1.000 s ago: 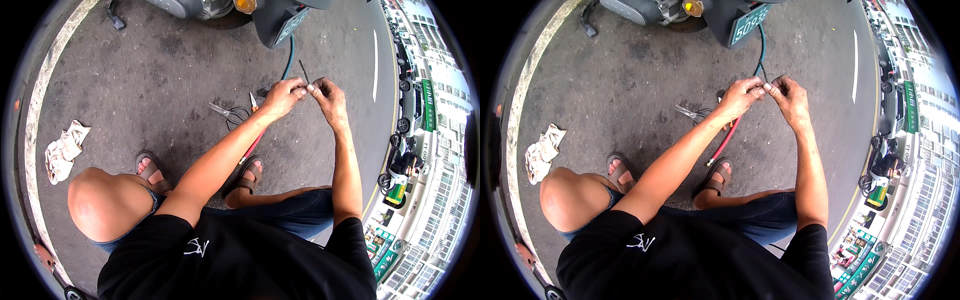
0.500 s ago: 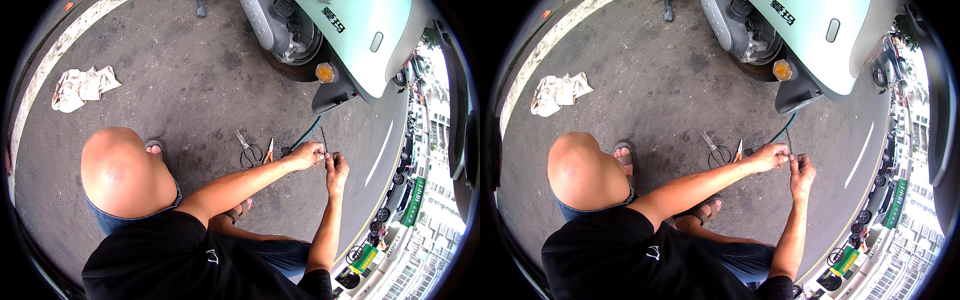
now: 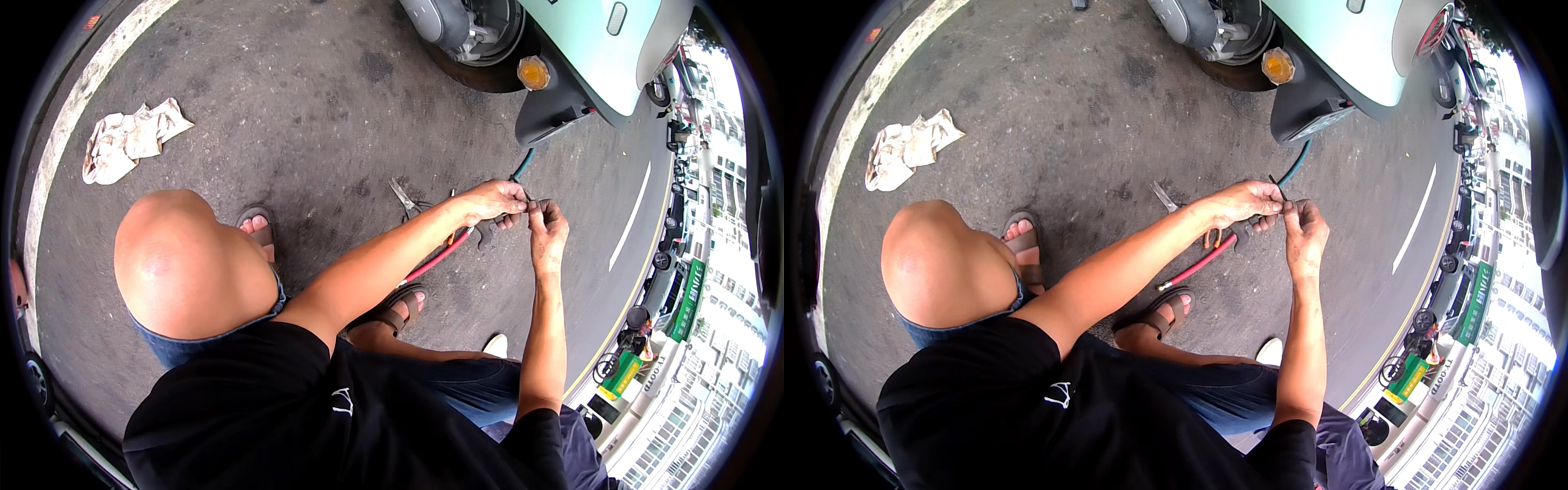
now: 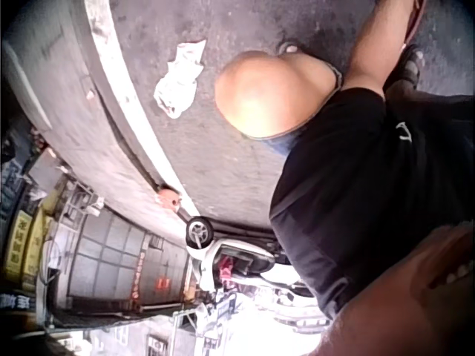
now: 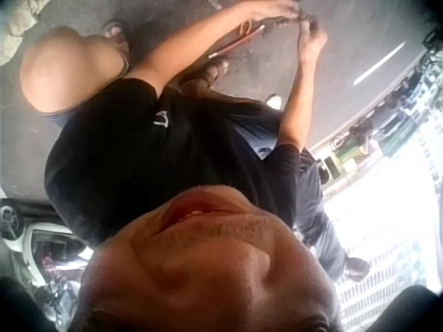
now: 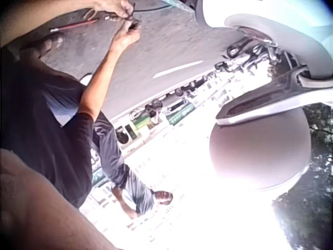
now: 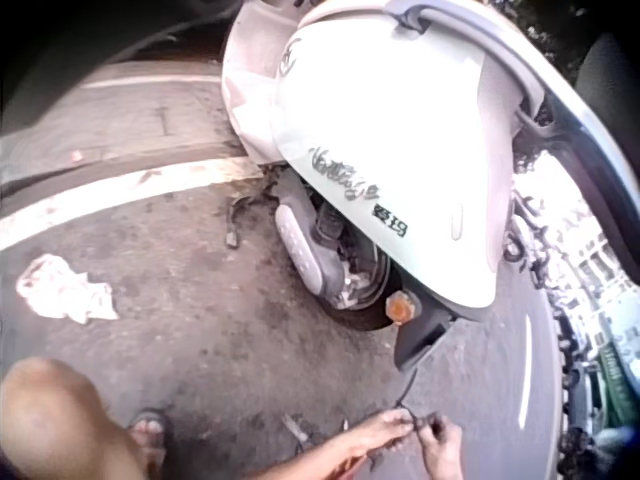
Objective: The person repairs a scooter by removing batteries from the under-seat compartment, stripping electrical wires with pliers, and connecting them to a new terminal or component near the rear wheel.
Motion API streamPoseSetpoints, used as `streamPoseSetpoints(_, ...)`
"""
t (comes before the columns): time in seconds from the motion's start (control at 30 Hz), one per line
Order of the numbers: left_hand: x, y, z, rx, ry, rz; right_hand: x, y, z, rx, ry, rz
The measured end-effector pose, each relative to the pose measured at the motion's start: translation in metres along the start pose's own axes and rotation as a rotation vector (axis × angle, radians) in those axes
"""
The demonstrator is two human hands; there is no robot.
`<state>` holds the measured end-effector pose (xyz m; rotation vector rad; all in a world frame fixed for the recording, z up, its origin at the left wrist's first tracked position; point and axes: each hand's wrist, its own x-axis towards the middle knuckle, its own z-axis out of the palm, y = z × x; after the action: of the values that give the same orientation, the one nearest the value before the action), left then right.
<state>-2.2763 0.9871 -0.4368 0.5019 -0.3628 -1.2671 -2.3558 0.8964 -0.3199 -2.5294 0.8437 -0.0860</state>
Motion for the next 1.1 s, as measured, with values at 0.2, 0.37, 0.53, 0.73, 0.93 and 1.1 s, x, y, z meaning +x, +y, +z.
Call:
streamPoseSetpoints(0.2,0.004,-0.013,0.026,0.682,0.564,0.347,-0.001,0.004,0.021,-0.064,0.184,0.023)
streamPoseSetpoints(0.37,-0.003,-0.009,0.021,0.673,0.493,0.335,0.005,0.029,0.018,0.033,0.041,0.033)
streamPoseSetpoints(0.53,-0.004,-0.006,0.011,0.807,0.384,0.314,-0.005,0.028,0.017,0.236,-0.155,0.177)
streamPoseSetpoints(0.73,0.003,-0.015,0.003,0.591,0.285,0.335,0.009,0.035,0.02,0.217,-0.11,0.157)
streamPoseSetpoints(0.93,-0.013,-0.007,-0.01,0.908,0.552,0.334,0.015,0.036,0.06,0.218,0.024,0.13)
streamPoseSetpoints(1.1,-0.02,-0.001,-0.022,1.022,0.7,0.408,0.022,0.013,0.094,0.456,0.096,0.129)
